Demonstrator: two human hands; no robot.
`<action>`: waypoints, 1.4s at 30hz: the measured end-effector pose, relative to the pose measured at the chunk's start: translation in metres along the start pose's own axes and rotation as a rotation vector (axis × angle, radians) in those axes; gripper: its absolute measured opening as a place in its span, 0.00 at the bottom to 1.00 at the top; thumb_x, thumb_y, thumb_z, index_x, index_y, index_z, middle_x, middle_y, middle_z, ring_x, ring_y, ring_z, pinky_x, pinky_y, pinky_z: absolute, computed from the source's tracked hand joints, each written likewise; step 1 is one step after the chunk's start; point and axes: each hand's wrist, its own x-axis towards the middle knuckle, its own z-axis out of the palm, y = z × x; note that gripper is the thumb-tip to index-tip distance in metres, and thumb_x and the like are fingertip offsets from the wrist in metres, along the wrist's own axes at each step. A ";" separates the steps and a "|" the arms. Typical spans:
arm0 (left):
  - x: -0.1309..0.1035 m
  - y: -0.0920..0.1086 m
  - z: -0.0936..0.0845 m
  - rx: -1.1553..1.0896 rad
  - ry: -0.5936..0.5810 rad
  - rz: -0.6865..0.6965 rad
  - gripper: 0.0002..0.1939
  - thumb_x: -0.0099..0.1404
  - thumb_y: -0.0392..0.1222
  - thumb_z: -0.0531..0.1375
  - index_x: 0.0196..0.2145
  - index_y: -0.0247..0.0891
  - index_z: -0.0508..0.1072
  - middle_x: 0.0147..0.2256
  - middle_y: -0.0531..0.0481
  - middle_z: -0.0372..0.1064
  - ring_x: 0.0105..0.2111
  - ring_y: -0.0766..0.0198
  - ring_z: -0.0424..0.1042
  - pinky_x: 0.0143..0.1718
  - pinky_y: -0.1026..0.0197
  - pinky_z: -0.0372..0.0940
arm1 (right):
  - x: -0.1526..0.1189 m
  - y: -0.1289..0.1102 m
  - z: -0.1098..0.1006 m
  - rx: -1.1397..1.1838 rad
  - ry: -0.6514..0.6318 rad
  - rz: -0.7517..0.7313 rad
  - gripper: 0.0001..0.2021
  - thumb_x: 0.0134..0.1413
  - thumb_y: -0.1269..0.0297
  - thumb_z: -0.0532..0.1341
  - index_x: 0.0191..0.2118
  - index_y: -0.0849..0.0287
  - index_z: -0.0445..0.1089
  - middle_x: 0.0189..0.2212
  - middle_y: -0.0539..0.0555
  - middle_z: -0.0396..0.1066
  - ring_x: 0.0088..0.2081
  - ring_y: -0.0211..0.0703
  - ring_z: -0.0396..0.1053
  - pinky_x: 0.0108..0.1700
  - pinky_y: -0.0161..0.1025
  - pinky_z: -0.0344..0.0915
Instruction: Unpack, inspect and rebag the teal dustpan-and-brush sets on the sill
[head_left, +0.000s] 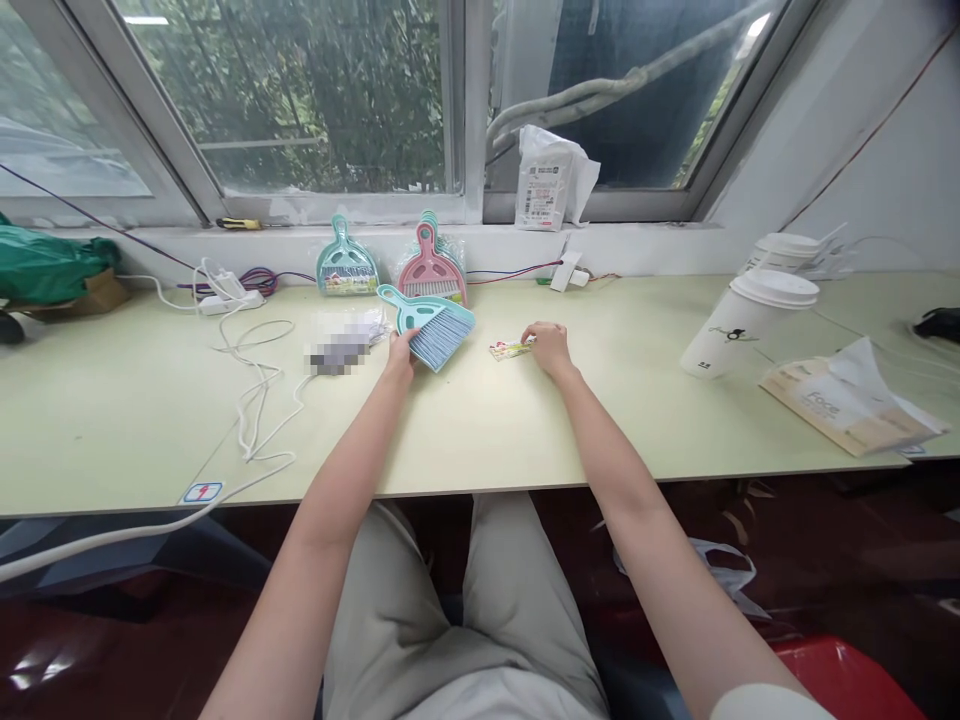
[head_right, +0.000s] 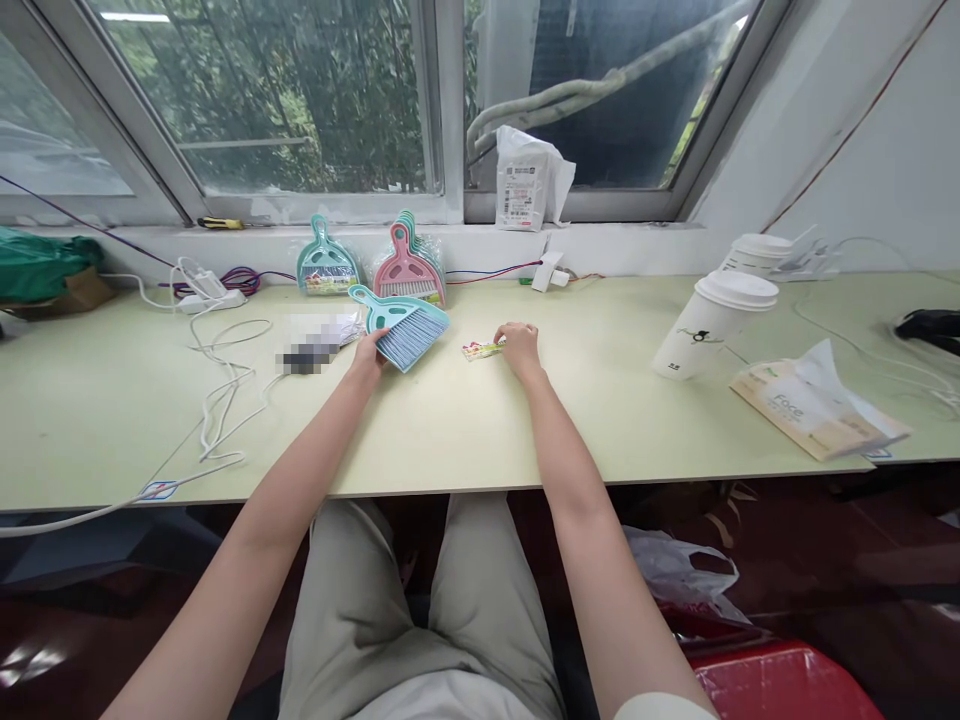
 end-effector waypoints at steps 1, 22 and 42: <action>0.000 0.000 -0.001 0.011 0.007 0.002 0.15 0.56 0.33 0.62 0.40 0.42 0.64 0.35 0.53 0.70 0.32 0.65 0.73 0.32 0.64 0.68 | -0.001 -0.006 0.003 -0.011 -0.008 0.012 0.16 0.55 0.76 0.54 0.41 0.57 0.77 0.48 0.57 0.75 0.52 0.48 0.68 0.62 0.54 0.49; -0.019 -0.023 0.020 -0.029 -0.325 0.046 0.28 0.50 0.41 0.71 0.45 0.43 0.62 0.46 0.48 0.71 0.43 0.61 0.74 0.44 0.56 0.70 | -0.004 -0.077 0.003 0.411 0.037 -0.142 0.22 0.64 0.54 0.54 0.61 0.51 0.65 0.65 0.53 0.57 0.69 0.49 0.46 0.68 0.56 0.44; -0.030 -0.019 0.022 -0.014 -0.360 0.132 0.38 0.37 0.25 0.69 0.47 0.41 0.62 0.44 0.48 0.71 0.49 0.54 0.71 0.50 0.51 0.68 | -0.026 -0.121 0.023 0.461 0.006 0.240 0.30 0.66 0.48 0.46 0.69 0.55 0.48 0.71 0.61 0.36 0.71 0.53 0.38 0.67 0.65 0.42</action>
